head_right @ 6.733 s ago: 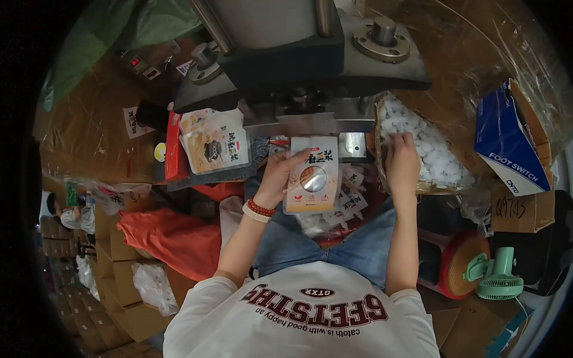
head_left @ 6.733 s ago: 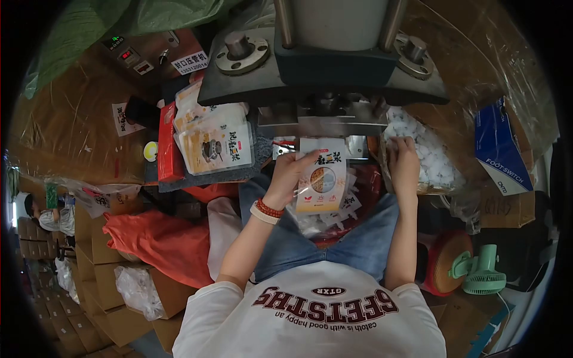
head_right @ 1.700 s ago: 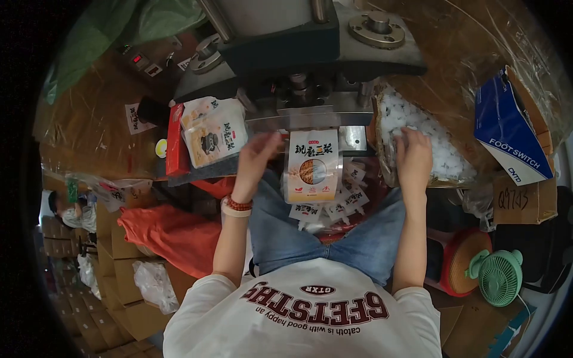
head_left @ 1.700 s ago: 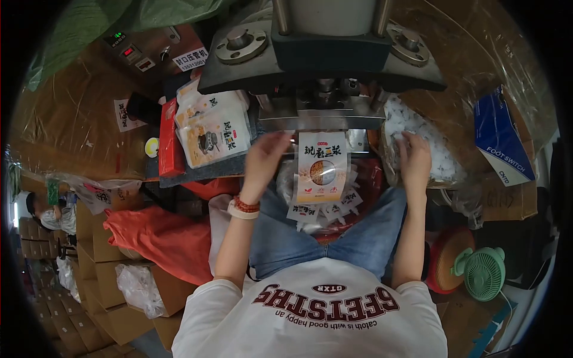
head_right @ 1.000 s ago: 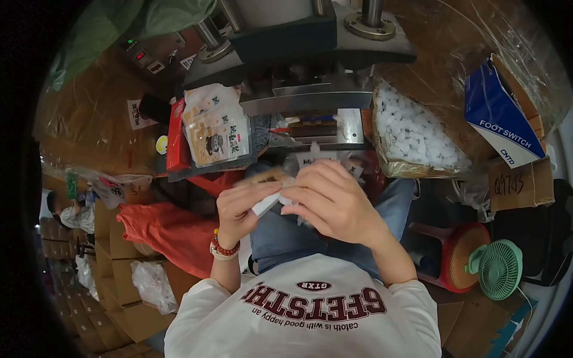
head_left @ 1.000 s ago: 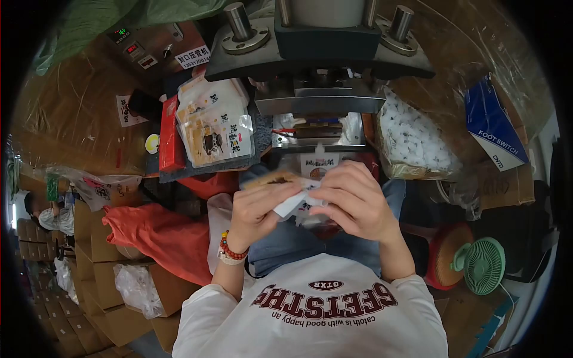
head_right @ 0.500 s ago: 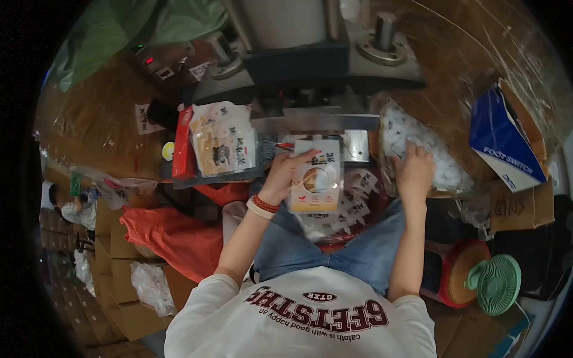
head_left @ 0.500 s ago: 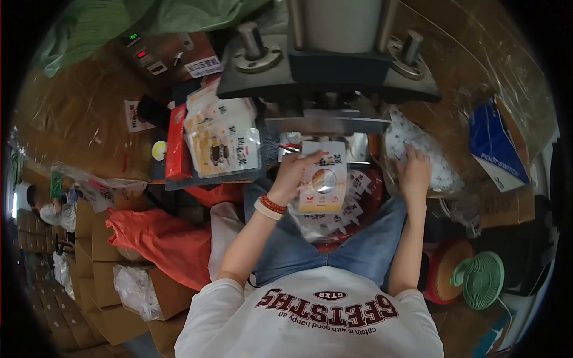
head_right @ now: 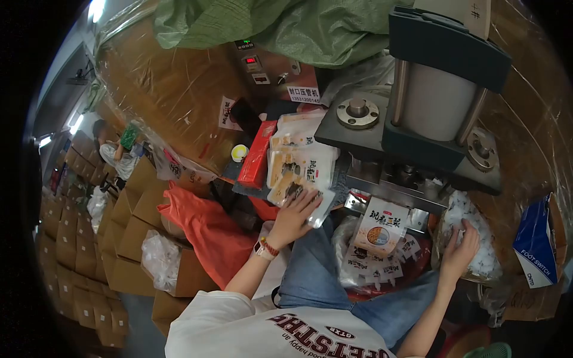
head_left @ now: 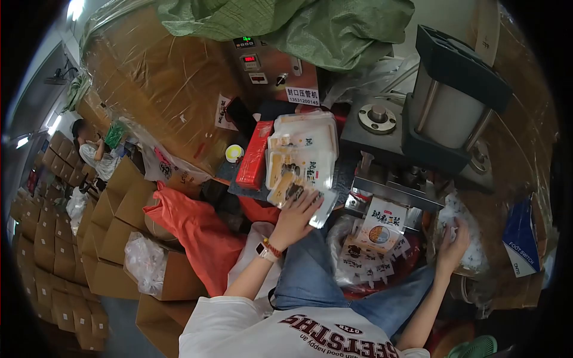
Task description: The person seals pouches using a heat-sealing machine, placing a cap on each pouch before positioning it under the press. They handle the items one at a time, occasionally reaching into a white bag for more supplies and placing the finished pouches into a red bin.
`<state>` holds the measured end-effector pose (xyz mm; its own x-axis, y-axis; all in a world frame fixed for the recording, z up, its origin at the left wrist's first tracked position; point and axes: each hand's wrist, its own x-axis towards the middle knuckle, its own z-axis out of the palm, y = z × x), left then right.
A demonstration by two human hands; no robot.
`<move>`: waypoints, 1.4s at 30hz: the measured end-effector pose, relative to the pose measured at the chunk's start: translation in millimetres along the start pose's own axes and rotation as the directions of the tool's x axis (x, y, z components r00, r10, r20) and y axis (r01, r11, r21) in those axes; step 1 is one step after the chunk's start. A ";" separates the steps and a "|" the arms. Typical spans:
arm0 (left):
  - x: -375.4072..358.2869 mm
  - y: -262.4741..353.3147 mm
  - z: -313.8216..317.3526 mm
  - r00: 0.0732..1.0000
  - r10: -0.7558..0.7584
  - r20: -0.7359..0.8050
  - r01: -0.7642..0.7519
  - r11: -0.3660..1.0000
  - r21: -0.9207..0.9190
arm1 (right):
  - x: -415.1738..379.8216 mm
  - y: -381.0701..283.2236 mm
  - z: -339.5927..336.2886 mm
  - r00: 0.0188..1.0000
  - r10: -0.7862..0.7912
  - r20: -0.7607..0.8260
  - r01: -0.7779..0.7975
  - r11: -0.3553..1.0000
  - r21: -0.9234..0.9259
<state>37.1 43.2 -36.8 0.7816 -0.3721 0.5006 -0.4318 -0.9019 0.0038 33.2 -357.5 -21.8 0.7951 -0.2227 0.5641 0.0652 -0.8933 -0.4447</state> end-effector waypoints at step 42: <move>74.7 104.5 26.6 0.643 0.016 0.766 0.681 -0.469 -0.562 | 6.0 -64.1 -45.1 0.999 0.026 -0.021 -0.025 0.998 0.050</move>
<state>62.3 -84.7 -22.1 0.8403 -0.4214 -0.3411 0.4820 0.2927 0.8258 6.6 -319.2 41.6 0.7838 -0.2544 0.5665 0.0749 -0.8669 -0.4929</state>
